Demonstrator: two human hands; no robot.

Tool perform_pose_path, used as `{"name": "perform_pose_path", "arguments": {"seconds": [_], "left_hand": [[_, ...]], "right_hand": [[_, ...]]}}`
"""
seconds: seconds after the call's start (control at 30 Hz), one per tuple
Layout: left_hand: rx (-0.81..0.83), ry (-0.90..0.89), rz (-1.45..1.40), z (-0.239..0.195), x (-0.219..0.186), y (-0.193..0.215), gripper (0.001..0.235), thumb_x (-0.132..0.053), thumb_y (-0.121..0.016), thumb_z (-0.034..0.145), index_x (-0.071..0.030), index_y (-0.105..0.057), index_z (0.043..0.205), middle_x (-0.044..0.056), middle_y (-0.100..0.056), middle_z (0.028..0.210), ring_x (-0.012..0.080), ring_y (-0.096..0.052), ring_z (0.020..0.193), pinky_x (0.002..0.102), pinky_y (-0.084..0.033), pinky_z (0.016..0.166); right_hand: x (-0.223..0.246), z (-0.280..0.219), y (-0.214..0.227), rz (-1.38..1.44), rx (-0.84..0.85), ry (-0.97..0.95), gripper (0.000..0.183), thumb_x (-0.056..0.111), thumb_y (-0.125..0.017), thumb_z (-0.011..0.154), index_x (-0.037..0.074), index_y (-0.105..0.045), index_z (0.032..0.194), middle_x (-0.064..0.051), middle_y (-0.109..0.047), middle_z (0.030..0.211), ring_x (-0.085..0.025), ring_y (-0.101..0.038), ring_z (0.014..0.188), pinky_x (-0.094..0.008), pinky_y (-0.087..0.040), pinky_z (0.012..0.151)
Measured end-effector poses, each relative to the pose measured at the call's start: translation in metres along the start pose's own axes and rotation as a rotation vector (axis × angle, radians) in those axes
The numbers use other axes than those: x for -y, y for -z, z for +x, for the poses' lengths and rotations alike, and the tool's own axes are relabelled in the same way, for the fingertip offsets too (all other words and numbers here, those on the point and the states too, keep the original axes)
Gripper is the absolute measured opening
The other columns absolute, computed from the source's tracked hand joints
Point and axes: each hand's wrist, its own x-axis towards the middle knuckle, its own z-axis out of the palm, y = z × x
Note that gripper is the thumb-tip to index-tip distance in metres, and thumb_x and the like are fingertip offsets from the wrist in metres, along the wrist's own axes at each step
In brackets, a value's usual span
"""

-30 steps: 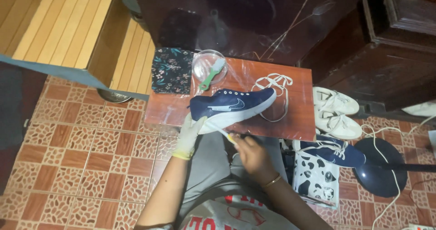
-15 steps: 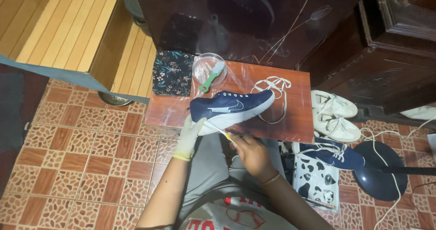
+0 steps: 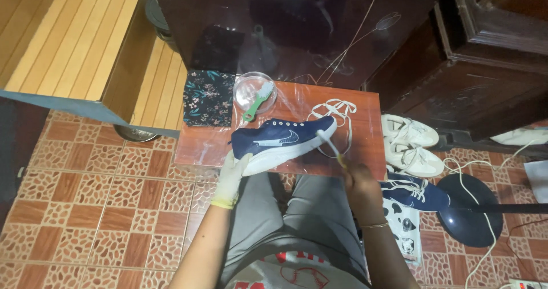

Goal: The person scrubs a blue and white sneaker using a toothbrush and a cleaning solution. They hold the shoe in their left hand and scrub the upper and sole areas with the brush in their right hand.

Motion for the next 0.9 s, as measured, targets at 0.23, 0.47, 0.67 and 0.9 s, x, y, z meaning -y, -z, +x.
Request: {"name": "perform_pose_path", "arguments": {"seconds": [0.23,0.47,0.67,0.9], "left_hand": [[0.0,0.018,0.01,-0.019,-0.023,-0.01,0.066,-0.021,-0.086,0.083,-0.011,-0.056,0.141,0.013,-0.065,0.126,0.0191,-0.066,0.111,0.034,-0.057,0.1],[-0.007,0.03,0.014,-0.025,-0.027,-0.017,0.068,-0.022,-0.084,0.084,-0.011,-0.055,0.144,0.017,-0.064,0.128,0.0227,-0.066,0.113,0.038,-0.057,0.1],[0.0,0.024,-0.002,-0.03,-0.035,-0.017,0.062,-0.019,-0.081,0.087,-0.012,-0.056,0.143,0.014,-0.065,0.123,0.0212,-0.067,0.109,0.037,-0.058,0.099],[-0.012,0.01,-0.003,-0.023,-0.024,-0.014,0.068,-0.022,-0.082,0.086,-0.012,-0.053,0.147,0.016,-0.066,0.128,0.0235,-0.067,0.114,0.04,-0.055,0.103]], "right_hand": [[0.056,0.013,0.022,-0.02,0.137,0.1,0.031,0.026,-0.064,0.098,0.022,-0.069,0.129,-0.004,-0.073,0.093,-0.021,-0.074,0.086,-0.032,-0.06,0.076],[-0.047,-0.027,-0.035,-0.315,-0.011,0.162,0.017,0.027,-0.062,0.103,0.013,-0.066,0.094,-0.005,-0.058,0.077,-0.023,-0.063,0.07,-0.033,-0.053,0.065],[0.041,0.022,0.03,-0.06,0.15,0.067,0.016,0.031,-0.065,0.098,0.018,-0.073,0.105,-0.003,-0.07,0.079,-0.019,-0.071,0.071,-0.032,-0.058,0.068],[-0.016,0.024,-0.006,0.177,0.37,-0.463,0.041,0.027,-0.055,0.1,0.021,-0.065,0.138,-0.011,-0.072,0.125,-0.031,-0.069,0.113,-0.042,-0.051,0.102]]}}
